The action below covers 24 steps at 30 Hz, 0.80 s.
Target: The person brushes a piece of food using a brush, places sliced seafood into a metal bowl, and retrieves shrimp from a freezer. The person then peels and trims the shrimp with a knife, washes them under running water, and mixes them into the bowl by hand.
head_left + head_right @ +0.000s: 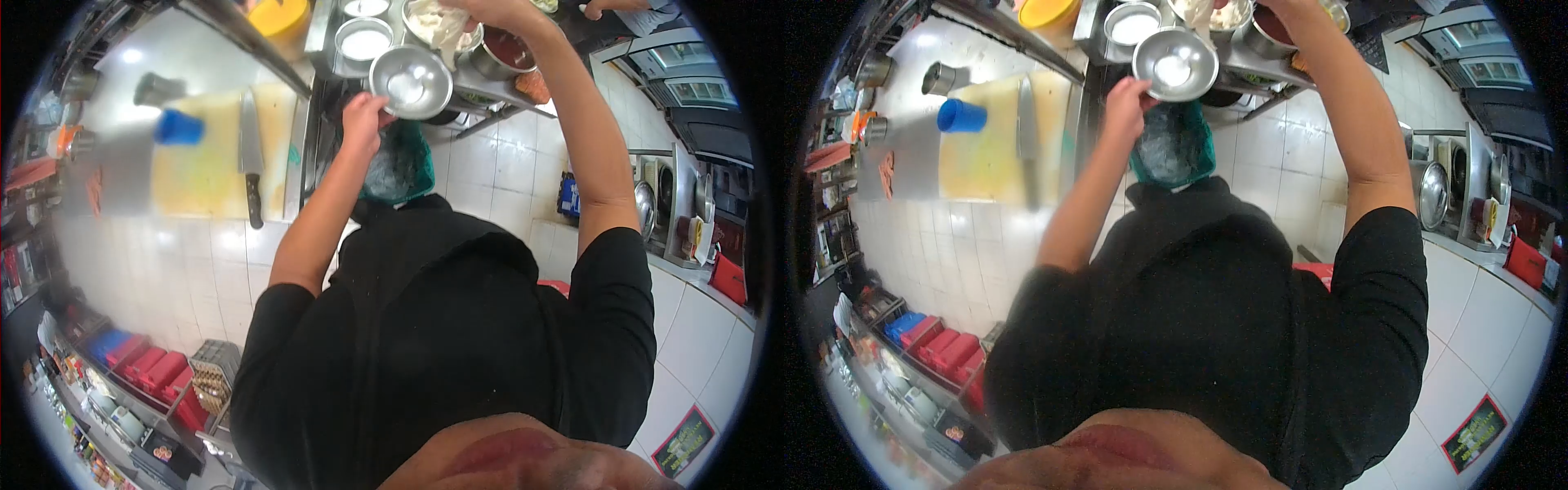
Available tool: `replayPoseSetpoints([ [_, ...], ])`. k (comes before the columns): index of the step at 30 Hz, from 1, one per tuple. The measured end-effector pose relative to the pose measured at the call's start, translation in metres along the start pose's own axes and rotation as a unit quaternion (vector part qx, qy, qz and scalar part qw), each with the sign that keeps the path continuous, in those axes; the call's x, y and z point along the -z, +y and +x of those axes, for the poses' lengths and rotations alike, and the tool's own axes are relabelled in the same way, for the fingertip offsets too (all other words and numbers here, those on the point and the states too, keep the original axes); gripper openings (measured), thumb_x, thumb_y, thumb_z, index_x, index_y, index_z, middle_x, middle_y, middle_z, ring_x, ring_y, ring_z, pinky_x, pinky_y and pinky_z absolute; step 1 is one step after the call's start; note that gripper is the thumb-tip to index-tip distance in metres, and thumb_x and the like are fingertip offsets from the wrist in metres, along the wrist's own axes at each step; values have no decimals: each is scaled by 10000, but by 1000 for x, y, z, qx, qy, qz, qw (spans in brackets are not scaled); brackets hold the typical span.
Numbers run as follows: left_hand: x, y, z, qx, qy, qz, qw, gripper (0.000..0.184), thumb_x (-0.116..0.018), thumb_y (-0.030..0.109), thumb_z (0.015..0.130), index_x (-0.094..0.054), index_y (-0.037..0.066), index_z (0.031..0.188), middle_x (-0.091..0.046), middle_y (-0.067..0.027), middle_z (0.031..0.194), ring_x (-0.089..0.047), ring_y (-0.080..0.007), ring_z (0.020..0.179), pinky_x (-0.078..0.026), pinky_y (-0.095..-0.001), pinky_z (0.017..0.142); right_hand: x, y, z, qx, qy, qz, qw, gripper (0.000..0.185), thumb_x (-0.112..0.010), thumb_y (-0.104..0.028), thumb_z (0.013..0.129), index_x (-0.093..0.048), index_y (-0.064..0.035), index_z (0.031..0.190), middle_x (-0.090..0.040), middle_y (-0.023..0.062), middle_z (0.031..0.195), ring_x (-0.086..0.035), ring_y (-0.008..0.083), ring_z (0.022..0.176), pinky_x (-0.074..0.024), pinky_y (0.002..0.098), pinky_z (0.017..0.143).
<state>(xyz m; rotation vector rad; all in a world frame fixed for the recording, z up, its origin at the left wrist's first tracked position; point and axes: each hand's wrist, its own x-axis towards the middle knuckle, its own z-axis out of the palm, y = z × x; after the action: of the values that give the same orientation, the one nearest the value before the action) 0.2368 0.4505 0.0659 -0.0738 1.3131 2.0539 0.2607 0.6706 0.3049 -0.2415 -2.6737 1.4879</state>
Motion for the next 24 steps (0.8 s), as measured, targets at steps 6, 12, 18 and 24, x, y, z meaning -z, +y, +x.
replayPoseSetpoints([
  [6, -1, 1, 7, 18, -22, -30, 999, 204, -627, 11, 822, -497, 71, 678, -555, -37, 718, -604, -153, 638, -592, -324, 638, -76, 71, -1, -19, -31, -150, 988, 195, -681, -186, 763, -699, -16, 858, -634, 64, 664, -607, 154, 578, -514, 338, 553],
  [12, 4, -6, 5, 35, -4, -17, 999, 226, -628, 1, 818, -491, 74, 654, -556, -27, 712, -597, -144, 632, -591, -325, 647, -72, 72, -7, -14, 48, -161, 986, 190, -654, -156, 790, -673, 32, 816, -649, 147, 662, -623, 182, 603, -493, 349, 582],
  [18, 7, -14, 2, 19, -27, -30, 999, 183, -620, 16, 844, -505, 84, 719, -608, -49, 750, -630, -162, 658, -587, -312, 640, -64, 66, -24, -87, -10, -197, 977, 194, -647, -141, 778, -705, -12, 911, -668, 100, 733, -641, 176, 683, -524, 320, 671],
  [24, 5, -13, -9, 0, -17, 2, 1000, 202, -627, 17, 841, -502, 83, 697, -615, -42, 740, -621, -146, 644, -579, -313, 622, -140, 129, -41, 64, -44, -332, 940, 266, -638, -84, 730, -715, -92, 984, -694, 162, 859, -683, 319, 834, -524, 419, 744],
])
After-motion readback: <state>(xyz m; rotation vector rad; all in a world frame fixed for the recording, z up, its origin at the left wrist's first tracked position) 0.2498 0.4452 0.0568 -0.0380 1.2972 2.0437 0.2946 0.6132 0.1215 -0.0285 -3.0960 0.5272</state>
